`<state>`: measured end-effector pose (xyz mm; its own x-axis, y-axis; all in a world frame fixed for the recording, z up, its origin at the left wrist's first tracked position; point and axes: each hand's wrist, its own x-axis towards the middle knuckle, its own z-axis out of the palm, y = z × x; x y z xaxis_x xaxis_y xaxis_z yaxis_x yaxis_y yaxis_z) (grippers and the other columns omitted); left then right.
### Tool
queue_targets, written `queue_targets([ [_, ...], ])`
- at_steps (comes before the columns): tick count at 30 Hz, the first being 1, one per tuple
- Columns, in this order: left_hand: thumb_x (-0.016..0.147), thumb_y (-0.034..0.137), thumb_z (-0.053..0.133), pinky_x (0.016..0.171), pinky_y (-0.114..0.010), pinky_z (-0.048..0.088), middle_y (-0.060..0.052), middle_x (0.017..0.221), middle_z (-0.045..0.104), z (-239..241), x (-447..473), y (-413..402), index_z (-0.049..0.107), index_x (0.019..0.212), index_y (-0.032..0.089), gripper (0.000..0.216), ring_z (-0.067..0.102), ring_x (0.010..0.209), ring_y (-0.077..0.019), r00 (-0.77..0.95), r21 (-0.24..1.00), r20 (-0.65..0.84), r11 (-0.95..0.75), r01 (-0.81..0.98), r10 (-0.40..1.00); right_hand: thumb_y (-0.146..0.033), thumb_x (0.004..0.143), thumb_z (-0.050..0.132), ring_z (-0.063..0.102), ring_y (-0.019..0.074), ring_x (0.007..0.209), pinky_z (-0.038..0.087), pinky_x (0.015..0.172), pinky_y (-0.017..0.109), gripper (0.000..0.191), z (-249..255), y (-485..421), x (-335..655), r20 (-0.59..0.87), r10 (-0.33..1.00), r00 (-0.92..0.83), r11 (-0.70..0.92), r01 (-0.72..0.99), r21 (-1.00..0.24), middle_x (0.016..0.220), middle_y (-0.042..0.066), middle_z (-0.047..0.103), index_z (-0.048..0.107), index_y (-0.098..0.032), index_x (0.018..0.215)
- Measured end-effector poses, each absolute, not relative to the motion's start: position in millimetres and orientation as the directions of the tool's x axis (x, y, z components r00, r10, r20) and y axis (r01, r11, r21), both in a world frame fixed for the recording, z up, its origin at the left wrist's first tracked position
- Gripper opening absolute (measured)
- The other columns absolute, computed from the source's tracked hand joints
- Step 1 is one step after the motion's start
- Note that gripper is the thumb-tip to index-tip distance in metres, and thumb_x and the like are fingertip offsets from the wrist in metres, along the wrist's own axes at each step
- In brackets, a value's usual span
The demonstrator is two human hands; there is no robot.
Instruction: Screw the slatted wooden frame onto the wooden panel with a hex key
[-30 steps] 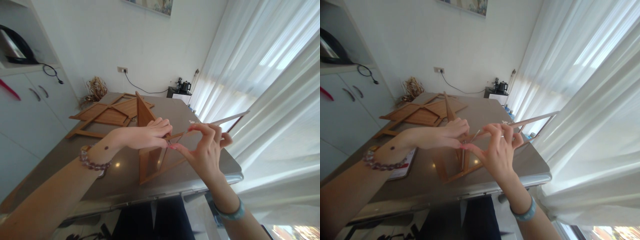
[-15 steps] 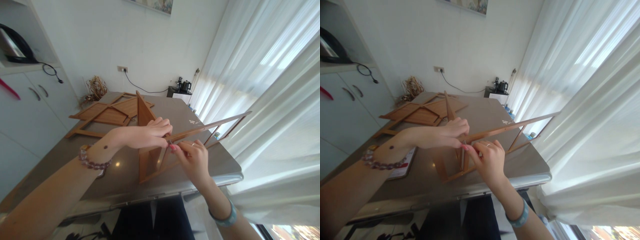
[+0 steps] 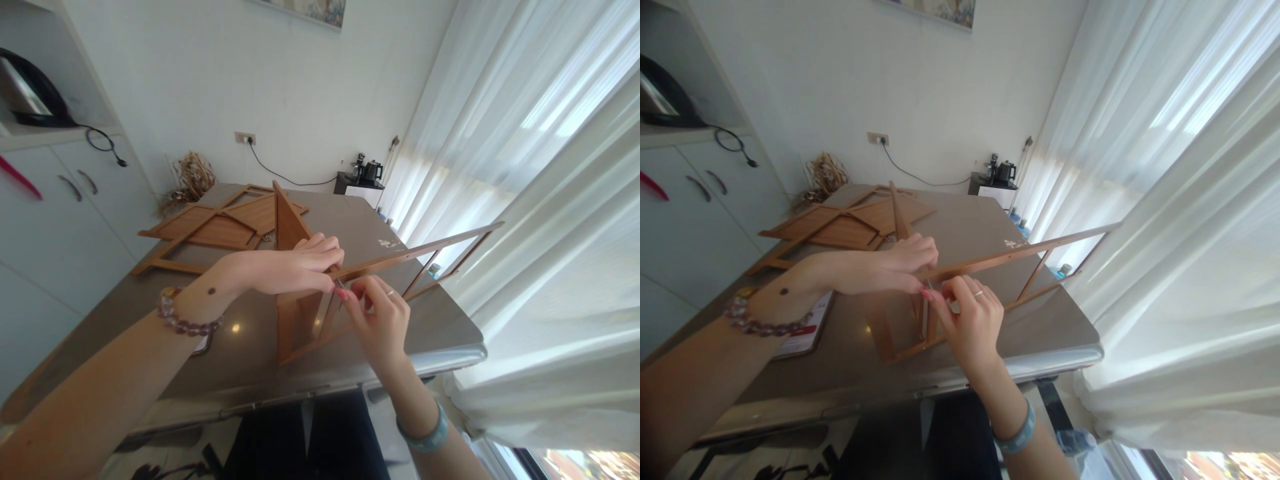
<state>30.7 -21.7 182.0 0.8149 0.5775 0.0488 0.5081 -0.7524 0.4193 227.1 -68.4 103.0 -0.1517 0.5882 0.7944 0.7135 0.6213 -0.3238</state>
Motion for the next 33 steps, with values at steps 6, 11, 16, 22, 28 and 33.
queue_targets([
  [6,0.093,0.038,0.045,0.082,-0.031,0.028,-0.001,0.096,0.041,184.4,31.9,-23.8,0.037,0.085,0.021,0.021,0.037,0.092,-0.02,0.807,0.444,0.052,-0.738,0.509,0.588,-0.033,0.099,0.049,0.037,0.0097,0.051,0.028,0.056,0.027,0.045,106.1,-73.3,218.7,0.797,0.579,-0.171,0.672,0.653,-0.348,0.052,-0.004,0.041,0.04,-0.021,0.058],
  [11,0.093,0.036,0.045,0.082,-0.031,0.028,-0.001,0.096,0.039,186.0,32.3,-25.6,0.037,0.085,0.021,0.018,0.036,0.092,-0.0193,0.804,0.447,0.025,-0.726,0.523,0.595,-0.036,0.102,0.041,0.044,0.0089,0.051,0.031,0.054,0.024,0.042,111.2,-79.4,214.3,0.63,0.747,-0.213,0.644,0.466,-0.606,0.055,-0.004,0.047,0.046,-0.021,0.063],
  [16,0.094,0.034,0.044,0.083,-0.032,0.028,-0.001,0.097,0.04,185.3,32.1,-25.1,0.037,0.087,0.021,0.017,0.036,0.093,-0.0199,0.804,0.439,0.031,-0.731,0.522,0.593,-0.036,0.101,0.045,0.044,0.0104,0.054,0.032,0.058,0.025,0.038,109.1,-75.1,221.9,0.709,0.639,-0.299,0.713,0.576,-0.399,0.057,-0.005,0.045,0.043,-0.022,0.066],
  [22,0.094,0.037,0.045,0.084,-0.032,0.028,-0.001,0.098,0.039,183.2,32.2,-22.9,0.036,0.085,0.021,0.02,0.036,0.095,-0.0204,0.811,0.426,0.039,-0.744,0.515,0.584,-0.043,0.09,0.067,0.057,0.0119,0.066,0.032,0.074,0.032,0.022,111.1,-58.8,238.1,0.896,0.26,-0.359,0.663,0.742,0.105,0.069,-0.006,0.067,0.059,-0.025,0.082],
  [28,0.095,0.039,0.042,0.084,-0.032,0.028,-0.001,0.096,0.038,183.2,33.7,-23.9,0.037,0.084,0.02,0.022,0.035,0.093,-0.02,0.807,0.456,0.041,-0.73,0.509,0.589,-0.056,0.083,0.071,0.057,0.0139,0.075,0.025,0.062,0.035,0.02,116.5,-37.6,258.0,0.799,0.003,-0.601,0.594,0.644,0.482,0.085,-0.009,0.071,0.066,-0.044,0.098],
  [33,0.095,0.037,0.043,0.085,-0.033,0.027,-0.001,0.094,0.037,182.2,33.4,-24.0,0.034,0.081,0.02,0.024,0.034,0.091,-0.0195,0.807,0.47,0.057,-0.729,0.498,0.588,-0.062,0.084,0.065,0.051,0.0123,0.066,0.022,0.057,0.034,0.02,108.9,-23.6,262.1,0.731,0.288,-0.619,0.772,0.602,0.206,0.076,-0.008,0.065,0.067,-0.045,0.095],
])
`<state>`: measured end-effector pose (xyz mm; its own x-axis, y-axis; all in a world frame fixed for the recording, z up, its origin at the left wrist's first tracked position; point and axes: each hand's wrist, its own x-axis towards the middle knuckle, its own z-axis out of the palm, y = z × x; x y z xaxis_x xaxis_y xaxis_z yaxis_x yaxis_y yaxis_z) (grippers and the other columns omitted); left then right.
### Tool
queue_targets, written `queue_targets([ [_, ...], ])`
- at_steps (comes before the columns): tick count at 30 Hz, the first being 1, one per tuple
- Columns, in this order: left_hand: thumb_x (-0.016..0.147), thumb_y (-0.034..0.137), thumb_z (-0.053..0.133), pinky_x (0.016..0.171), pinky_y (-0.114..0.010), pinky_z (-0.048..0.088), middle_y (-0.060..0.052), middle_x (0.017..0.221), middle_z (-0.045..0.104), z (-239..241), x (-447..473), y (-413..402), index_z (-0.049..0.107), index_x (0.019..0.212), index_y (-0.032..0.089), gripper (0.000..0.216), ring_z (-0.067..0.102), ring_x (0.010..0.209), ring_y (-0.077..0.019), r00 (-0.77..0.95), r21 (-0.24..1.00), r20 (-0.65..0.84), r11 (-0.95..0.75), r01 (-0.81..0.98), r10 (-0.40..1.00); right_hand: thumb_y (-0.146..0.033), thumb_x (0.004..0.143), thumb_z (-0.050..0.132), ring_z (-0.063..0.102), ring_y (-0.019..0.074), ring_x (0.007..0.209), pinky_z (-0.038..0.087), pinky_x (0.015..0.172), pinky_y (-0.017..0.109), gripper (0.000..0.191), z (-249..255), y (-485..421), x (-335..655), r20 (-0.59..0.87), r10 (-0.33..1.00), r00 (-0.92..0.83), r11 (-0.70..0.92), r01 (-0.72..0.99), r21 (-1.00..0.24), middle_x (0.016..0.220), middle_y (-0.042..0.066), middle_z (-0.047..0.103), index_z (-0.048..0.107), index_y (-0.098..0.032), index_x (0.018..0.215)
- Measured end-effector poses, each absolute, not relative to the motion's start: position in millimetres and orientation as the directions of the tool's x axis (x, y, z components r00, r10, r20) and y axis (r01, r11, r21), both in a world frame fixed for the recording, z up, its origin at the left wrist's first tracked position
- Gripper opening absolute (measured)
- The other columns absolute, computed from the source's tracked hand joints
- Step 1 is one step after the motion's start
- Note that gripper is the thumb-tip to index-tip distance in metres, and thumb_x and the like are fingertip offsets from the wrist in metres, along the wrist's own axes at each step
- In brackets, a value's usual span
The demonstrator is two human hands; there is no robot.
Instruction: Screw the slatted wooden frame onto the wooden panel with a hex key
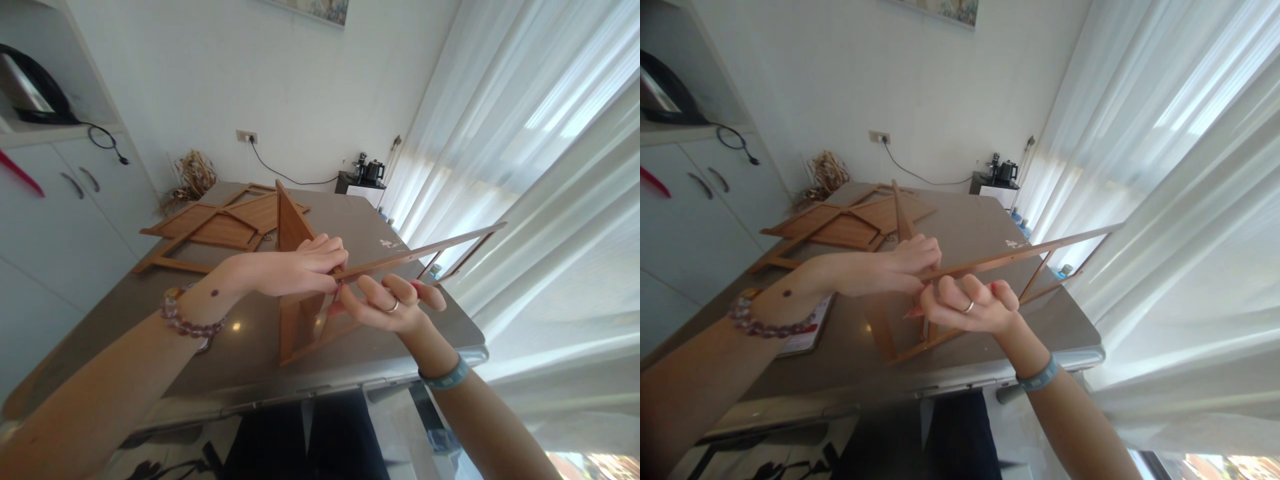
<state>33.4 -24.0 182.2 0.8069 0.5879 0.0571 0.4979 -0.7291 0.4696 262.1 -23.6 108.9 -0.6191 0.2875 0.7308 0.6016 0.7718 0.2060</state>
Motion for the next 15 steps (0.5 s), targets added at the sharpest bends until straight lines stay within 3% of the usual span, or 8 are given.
queue_targets([
  [4,0.094,0.038,0.043,0.086,-0.034,0.027,-0.001,0.093,0.037,180.9,31.8,-23.1,0.034,0.079,0.02,0.025,0.034,0.092,-0.0201,0.811,0.482,0.081,-0.735,0.477,0.579,-0.059,0.088,0.062,0.047,0.0111,0.061,0.021,0.06,0.035,0.019,108.9,-23.2,253.4,0.813,0.235,-0.532,0.826,0.551,0.122,0.067,-0.008,0.059,0.065,-0.04,0.085],
  [7,0.095,0.036,0.041,0.089,-0.035,0.027,-0.001,0.094,0.038,179.0,30.4,-21.4,0.033,0.079,0.02,0.024,0.034,0.093,-0.0205,0.817,0.476,0.083,-0.743,0.471,0.571,-0.047,0.092,0.063,0.046,0.0118,0.061,0.018,0.061,0.035,0.017,112.7,-32.7,244.4,0.892,0.099,-0.442,0.78,0.591,0.206,0.067,-0.009,0.059,0.061,-0.035,0.08],
  [11,0.098,0.038,0.037,0.09,-0.036,0.027,-0.002,0.094,0.039,176.7,29.4,-19.7,0.033,0.081,0.021,0.025,0.035,0.092,-0.0204,0.834,0.476,0.091,-0.759,0.444,0.545,-0.038,0.093,0.065,0.048,0.0143,0.063,0.014,0.061,0.035,0.023,115.8,-46.7,235.1,0.924,0.083,-0.374,0.659,0.716,0.23,0.06,-0.008,0.056,0.055,-0.026,0.076],
  [15,0.098,0.04,0.038,0.088,-0.035,0.027,-0.001,0.094,0.039,179.1,30.3,-22.1,0.033,0.082,0.021,0.026,0.035,0.091,-0.0203,0.828,0.484,0.091,-0.751,0.449,0.554,-0.034,0.096,0.06,0.047,0.0139,0.061,0.017,0.066,0.036,0.032,120.5,-53.0,228.6,0.901,0.083,-0.425,0.548,0.775,0.315,0.058,-0.007,0.057,0.05,-0.022,0.067],
])
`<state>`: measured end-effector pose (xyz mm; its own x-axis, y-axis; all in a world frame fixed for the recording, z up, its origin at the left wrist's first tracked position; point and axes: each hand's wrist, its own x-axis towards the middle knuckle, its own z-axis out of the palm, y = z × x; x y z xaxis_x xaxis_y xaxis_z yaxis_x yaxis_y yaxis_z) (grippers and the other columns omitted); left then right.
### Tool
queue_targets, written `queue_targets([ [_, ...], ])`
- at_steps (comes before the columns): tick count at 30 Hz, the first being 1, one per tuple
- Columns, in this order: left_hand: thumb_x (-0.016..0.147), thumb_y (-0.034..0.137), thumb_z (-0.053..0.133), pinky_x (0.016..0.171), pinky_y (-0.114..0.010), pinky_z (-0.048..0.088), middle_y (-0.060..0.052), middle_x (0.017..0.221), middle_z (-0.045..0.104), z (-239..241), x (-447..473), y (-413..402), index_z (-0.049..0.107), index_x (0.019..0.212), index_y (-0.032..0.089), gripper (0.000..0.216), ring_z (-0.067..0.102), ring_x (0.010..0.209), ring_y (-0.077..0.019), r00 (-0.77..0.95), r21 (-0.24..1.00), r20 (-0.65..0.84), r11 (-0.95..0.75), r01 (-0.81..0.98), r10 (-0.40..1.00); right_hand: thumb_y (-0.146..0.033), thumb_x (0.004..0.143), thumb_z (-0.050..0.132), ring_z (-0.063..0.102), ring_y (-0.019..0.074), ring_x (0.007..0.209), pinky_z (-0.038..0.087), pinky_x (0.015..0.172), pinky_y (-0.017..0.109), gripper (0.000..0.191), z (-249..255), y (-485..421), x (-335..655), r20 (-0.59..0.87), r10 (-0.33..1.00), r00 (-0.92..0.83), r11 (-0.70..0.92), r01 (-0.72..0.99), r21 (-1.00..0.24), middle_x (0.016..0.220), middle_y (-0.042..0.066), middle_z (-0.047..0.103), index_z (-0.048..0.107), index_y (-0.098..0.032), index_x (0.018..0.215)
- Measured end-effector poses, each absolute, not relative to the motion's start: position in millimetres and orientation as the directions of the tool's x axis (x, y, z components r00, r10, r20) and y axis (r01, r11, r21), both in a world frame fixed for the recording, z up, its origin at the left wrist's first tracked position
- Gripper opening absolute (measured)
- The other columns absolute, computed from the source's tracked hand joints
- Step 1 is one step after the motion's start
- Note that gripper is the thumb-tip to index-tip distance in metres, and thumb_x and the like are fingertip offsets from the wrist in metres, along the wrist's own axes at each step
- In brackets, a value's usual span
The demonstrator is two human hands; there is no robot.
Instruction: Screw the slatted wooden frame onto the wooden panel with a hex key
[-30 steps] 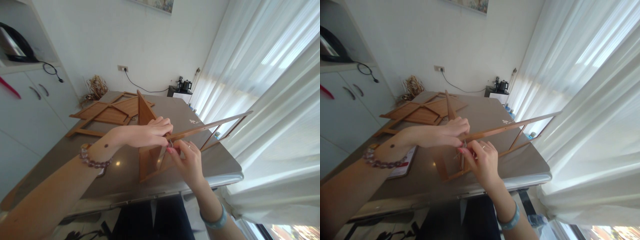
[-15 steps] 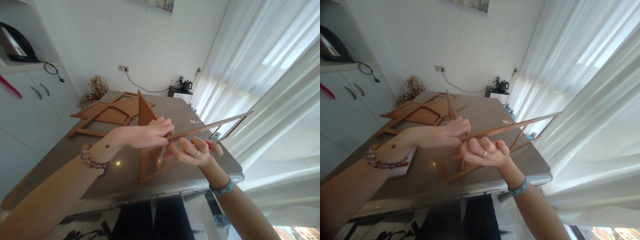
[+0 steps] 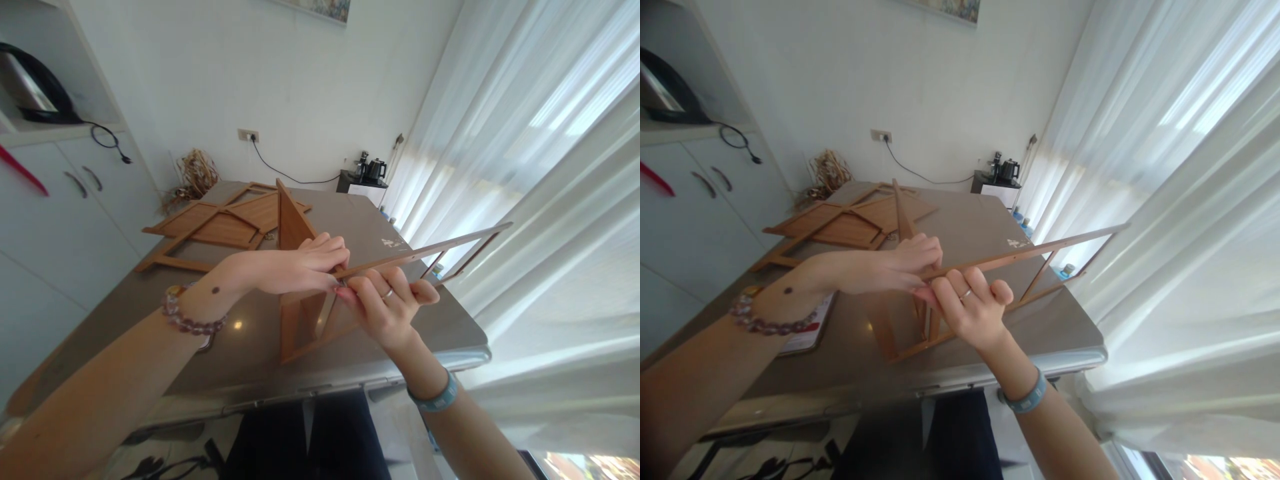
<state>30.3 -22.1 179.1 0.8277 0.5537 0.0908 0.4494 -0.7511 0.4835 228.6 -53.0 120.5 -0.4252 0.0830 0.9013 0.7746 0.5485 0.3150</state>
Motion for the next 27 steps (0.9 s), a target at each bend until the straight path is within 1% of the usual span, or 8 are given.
queue_targets([
  [2,0.098,0.041,0.039,0.087,-0.034,0.027,-0.001,0.093,0.038,181.8,31.4,-24.1,0.033,0.081,0.021,0.027,0.035,0.092,-0.02,0.817,0.488,0.08,-0.737,0.467,0.571,-0.029,0.096,0.056,0.047,0.0138,0.061,0.02,0.07,0.036,0.037,125.3,-56.2,225.3,0.909,0.19,-0.371,0.574,0.793,0.204,0.055,-0.006,0.055,0.045,-0.021,0.061],
  [5,0.096,0.04,0.042,0.085,-0.032,0.027,0.0,0.093,0.038,185.3,32.8,-26.2,0.034,0.08,0.021,0.026,0.035,0.092,-0.0195,0.812,0.488,0.058,-0.726,0.484,0.58,-0.026,0.098,0.048,0.046,0.0126,0.058,0.024,0.07,0.035,0.045,132.2,-62.6,222.8,0.849,0.477,-0.225,0.649,0.741,-0.169,0.05,-0.005,0.047,0.041,-0.02,0.054],
  [9,0.094,0.038,0.043,0.085,-0.031,0.027,0.0,0.094,0.039,187.5,33.0,-27.5,0.037,0.082,0.021,0.022,0.035,0.093,-0.0195,0.806,0.495,0.041,-0.713,0.497,0.59,-0.04,0.101,0.046,0.047,0.0118,0.057,0.027,0.07,0.033,0.042,132.7,-67.9,228.8,0.677,0.711,-0.192,0.61,0.647,-0.458,0.055,-0.006,0.05,0.054,-0.021,0.064],
  [12,0.094,0.038,0.044,0.086,-0.032,0.027,-0.001,0.096,0.04,187.5,32.5,-27.8,0.038,0.084,0.021,0.02,0.036,0.095,-0.02,0.802,0.502,0.029,-0.703,0.504,0.596,-0.051,0.095,0.055,0.054,0.0132,0.062,0.028,0.078,0.035,0.03,127.1,-65.4,237.1,0.741,0.661,-0.119,0.592,0.689,-0.418,0.064,-0.007,0.06,0.058,-0.022,0.092],
  [14,0.094,0.038,0.044,0.089,-0.032,0.027,-0.001,0.097,0.04,186.9,32.1,-27.3,0.038,0.086,0.02,0.02,0.036,0.097,-0.0204,0.805,0.499,0.034,-0.708,0.5,0.592,-0.054,0.092,0.059,0.059,0.0159,0.07,0.026,0.082,0.036,0.035,123.0,-61.7,242.1,0.844,0.526,-0.107,0.59,0.761,-0.271,0.074,-0.004,0.067,0.056,-0.021,0.102],
  [21,0.094,0.037,0.045,0.09,-0.033,0.028,-0.002,0.097,0.04,185.0,30.8,-25.5,0.038,0.087,0.021,0.019,0.036,0.096,-0.0204,0.811,0.497,0.045,-0.717,0.489,0.584,-0.032,0.099,0.057,0.056,0.0128,0.063,0.022,0.074,0.037,0.02,106.4,-52.0,251.7,0.907,0.191,-0.375,0.566,0.797,0.21,0.06,-0.007,0.064,0.056,-0.023,0.081],
  [24,0.094,0.037,0.043,0.09,-0.033,0.028,-0.001,0.098,0.041,184.8,30.4,-25.9,0.037,0.087,0.021,0.018,0.036,0.098,-0.0211,0.807,0.495,0.031,-0.71,0.5,0.59,-0.028,0.099,0.055,0.056,0.0112,0.062,0.022,0.072,0.036,0.019,97.5,-53.9,246.7,0.878,0.251,-0.407,0.631,0.757,0.17,0.059,-0.008,0.062,0.056,-0.022,0.081],
  [27,0.094,0.038,0.044,0.09,-0.033,0.027,-0.002,0.099,0.041,184.1,30.4,-26.0,0.037,0.087,0.022,0.019,0.036,0.099,-0.0217,0.806,0.491,0.04,-0.714,0.499,0.59,-0.026,0.102,0.045,0.051,0.0101,0.058,0.025,0.072,0.035,0.034,92.2,-60.7,234.6,0.813,0.465,-0.35,0.731,0.67,-0.129,0.056,-0.007,0.056,0.049,-0.02,0.069],
])
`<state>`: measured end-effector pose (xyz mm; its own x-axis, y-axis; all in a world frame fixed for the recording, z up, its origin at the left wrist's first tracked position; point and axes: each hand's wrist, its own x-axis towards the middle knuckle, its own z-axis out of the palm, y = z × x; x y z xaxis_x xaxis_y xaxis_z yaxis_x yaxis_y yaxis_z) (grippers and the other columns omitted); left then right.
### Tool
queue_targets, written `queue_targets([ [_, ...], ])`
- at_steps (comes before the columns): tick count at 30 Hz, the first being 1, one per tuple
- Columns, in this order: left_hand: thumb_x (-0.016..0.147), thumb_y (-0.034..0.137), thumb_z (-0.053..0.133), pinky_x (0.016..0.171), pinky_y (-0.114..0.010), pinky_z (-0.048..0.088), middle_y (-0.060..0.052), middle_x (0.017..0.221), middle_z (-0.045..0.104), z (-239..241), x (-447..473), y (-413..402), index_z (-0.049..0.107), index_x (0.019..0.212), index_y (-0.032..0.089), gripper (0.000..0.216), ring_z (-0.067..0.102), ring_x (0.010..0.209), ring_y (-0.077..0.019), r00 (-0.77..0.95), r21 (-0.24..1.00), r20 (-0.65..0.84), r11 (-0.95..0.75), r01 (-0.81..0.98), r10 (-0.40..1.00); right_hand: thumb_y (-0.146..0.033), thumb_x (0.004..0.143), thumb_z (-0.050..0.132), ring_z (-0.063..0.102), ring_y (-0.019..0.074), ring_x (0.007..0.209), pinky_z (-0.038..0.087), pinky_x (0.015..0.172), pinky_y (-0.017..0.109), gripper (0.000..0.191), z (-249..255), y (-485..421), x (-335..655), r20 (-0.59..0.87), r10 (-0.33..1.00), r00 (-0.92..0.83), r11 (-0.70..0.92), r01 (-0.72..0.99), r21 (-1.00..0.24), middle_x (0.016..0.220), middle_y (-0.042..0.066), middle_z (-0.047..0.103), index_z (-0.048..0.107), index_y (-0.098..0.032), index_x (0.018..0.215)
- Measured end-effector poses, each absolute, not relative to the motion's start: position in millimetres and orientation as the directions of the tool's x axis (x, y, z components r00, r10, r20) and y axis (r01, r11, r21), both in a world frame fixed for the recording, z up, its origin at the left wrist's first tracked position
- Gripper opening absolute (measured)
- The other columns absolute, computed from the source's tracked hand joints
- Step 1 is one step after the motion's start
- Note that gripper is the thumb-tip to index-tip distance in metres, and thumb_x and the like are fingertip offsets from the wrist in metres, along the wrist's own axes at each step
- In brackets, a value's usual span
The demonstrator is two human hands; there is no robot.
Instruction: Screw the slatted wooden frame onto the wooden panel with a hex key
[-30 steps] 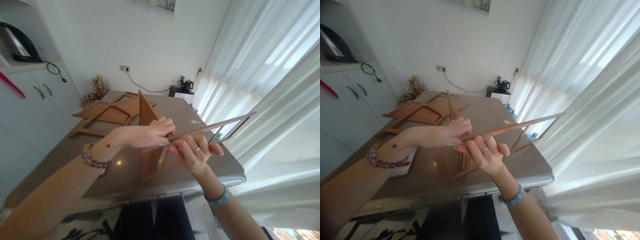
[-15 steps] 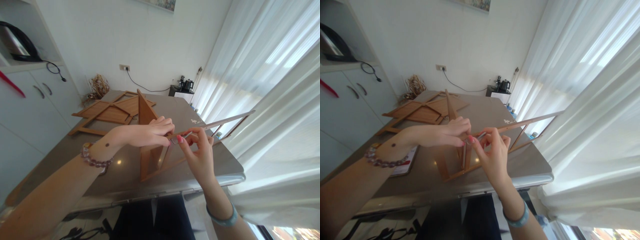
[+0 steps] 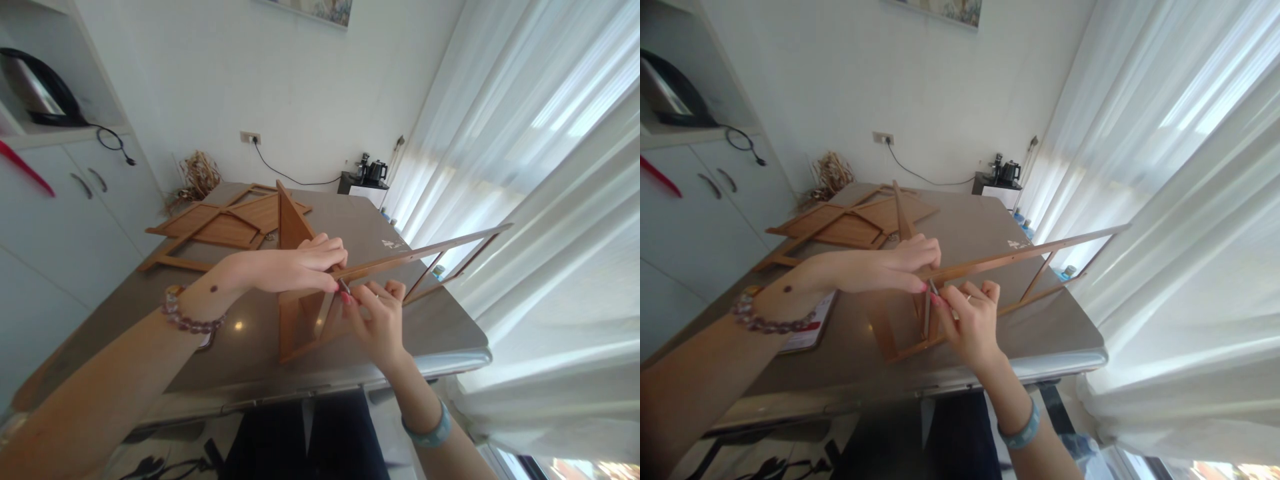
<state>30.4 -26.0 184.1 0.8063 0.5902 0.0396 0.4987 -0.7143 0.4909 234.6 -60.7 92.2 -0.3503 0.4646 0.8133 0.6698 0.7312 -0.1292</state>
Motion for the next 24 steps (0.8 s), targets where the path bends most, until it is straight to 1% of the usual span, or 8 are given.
queue_targets([
  [1,0.094,0.038,0.044,0.09,-0.033,0.027,-0.002,0.099,0.041,184.0,30.6,-26.0,0.037,0.087,0.022,0.019,0.036,0.099,-0.0217,0.807,0.488,0.044,-0.718,0.497,0.589,-0.025,0.102,0.043,0.049,0.0097,0.056,0.026,0.072,0.034,0.037,91.3,-63.7,230.0,0.786,0.524,-0.329,0.743,0.627,-0.233,0.055,-0.007,0.053,0.045,-0.02,0.066],
  [3,0.094,0.038,0.043,0.09,-0.033,0.027,-0.002,0.099,0.041,184.0,30.9,-26.1,0.037,0.087,0.021,0.019,0.036,0.099,-0.0214,0.811,0.484,0.051,-0.724,0.49,0.583,-0.023,0.102,0.04,0.047,0.0098,0.054,0.027,0.071,0.033,0.039,90.2,-70.0,221.3,0.751,0.594,-0.287,0.742,0.556,-0.374,0.054,-0.008,0.052,0.041,-0.021,0.063],
  [6,0.094,0.037,0.042,0.091,-0.033,0.027,-0.002,0.1,0.041,184.9,31.6,-26.9,0.036,0.088,0.021,0.018,0.036,0.098,-0.0211,0.813,0.484,0.046,-0.725,0.491,0.581,-0.021,0.102,0.041,0.048,0.0111,0.055,0.03,0.071,0.032,0.035,89.2,-78.4,211.4,0.73,0.643,-0.233,0.722,0.503,-0.475,0.054,-0.009,0.055,0.044,-0.022,0.067],
  [9,0.094,0.036,0.042,0.09,-0.033,0.028,-0.002,0.1,0.04,185.9,32.1,-27.3,0.036,0.088,0.021,0.017,0.035,0.098,-0.0209,0.811,0.48,0.037,-0.722,0.498,0.584,-0.02,0.102,0.041,0.049,0.0124,0.056,0.032,0.073,0.031,0.029,88.0,-83.7,205.6,0.705,0.681,-0.199,0.693,0.485,-0.533,0.054,-0.01,0.059,0.049,-0.023,0.074],
  [11,0.094,0.036,0.042,0.09,-0.033,0.028,-0.002,0.099,0.04,186.1,32.1,-27.1,0.035,0.088,0.021,0.018,0.035,0.098,-0.0211,0.812,0.475,0.036,-0.725,0.499,0.583,-0.019,0.102,0.041,0.049,0.0126,0.057,0.032,0.074,0.031,0.029,86.6,-85.2,203.9,0.719,0.672,-0.18,0.695,0.488,-0.528,0.055,-0.01,0.059,0.048,-0.023,0.074],
  [16,0.095,0.037,0.043,0.091,-0.033,0.028,-0.002,0.099,0.041,185.1,31.2,-26.0,0.037,0.088,0.021,0.018,0.036,0.099,-0.0212,0.81,0.468,0.035,-0.726,0.504,0.585,-0.016,0.101,0.041,0.049,0.0119,0.058,0.029,0.074,0.032,0.031,82.5,-83.1,205.9,0.782,0.602,-0.16,0.718,0.538,-0.442,0.058,-0.008,0.056,0.043,-0.022,0.071],
  [21,0.095,0.04,0.042,0.093,-0.034,0.027,-0.002,0.101,0.04,185.5,31.3,-26.3,0.037,0.09,0.022,0.02,0.036,0.103,-0.022,0.807,0.48,0.03,-0.717,0.506,0.589,-0.018,0.101,0.042,0.047,0.0117,0.057,0.028,0.076,0.035,0.03,78.4,-79.2,209.5,0.842,0.499,-0.203,0.696,0.672,-0.251,0.058,-0.006,0.053,0.045,-0.021,0.072],
  [24,0.094,0.038,0.043,0.093,-0.034,0.026,-0.002,0.101,0.04,185.8,31.6,-26.5,0.036,0.089,0.021,0.018,0.035,0.101,-0.0217,0.805,0.478,0.029,-0.716,0.509,0.592,-0.019,0.101,0.042,0.048,0.0117,0.057,0.029,0.077,0.035,0.028,76.6,-80.2,212.3,0.853,0.478,-0.208,0.683,0.699,-0.212,0.059,-0.006,0.054,0.047,-0.021,0.074],
])
